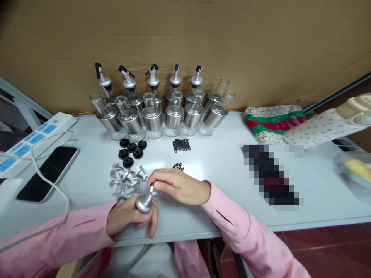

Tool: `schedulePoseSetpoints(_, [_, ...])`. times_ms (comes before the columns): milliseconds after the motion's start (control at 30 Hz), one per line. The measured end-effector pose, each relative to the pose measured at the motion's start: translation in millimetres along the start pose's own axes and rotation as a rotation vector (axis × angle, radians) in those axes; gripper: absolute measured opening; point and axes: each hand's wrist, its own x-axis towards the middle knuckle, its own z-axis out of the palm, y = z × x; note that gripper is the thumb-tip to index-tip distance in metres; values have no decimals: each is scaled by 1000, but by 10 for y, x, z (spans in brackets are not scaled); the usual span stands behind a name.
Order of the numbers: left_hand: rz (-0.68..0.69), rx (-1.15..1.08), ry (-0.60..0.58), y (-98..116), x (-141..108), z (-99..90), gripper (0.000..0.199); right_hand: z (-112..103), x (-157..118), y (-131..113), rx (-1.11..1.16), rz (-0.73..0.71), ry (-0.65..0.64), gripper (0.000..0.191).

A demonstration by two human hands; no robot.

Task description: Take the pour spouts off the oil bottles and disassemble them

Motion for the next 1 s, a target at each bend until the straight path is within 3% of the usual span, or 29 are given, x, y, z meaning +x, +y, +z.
schedulePoseSetpoints(333, [-10,-10,-52,11,-10,3,36,4,3,37,85,-10,-47,39])
schedulePoseSetpoints(700, [11,-39,-9,6,-17,-9,43,28,9,56,317,10,33,32])
schedulePoseSetpoints(1000, [-7,27,-43,6,-33,-20,49,79,17,48,289,18,39,31])
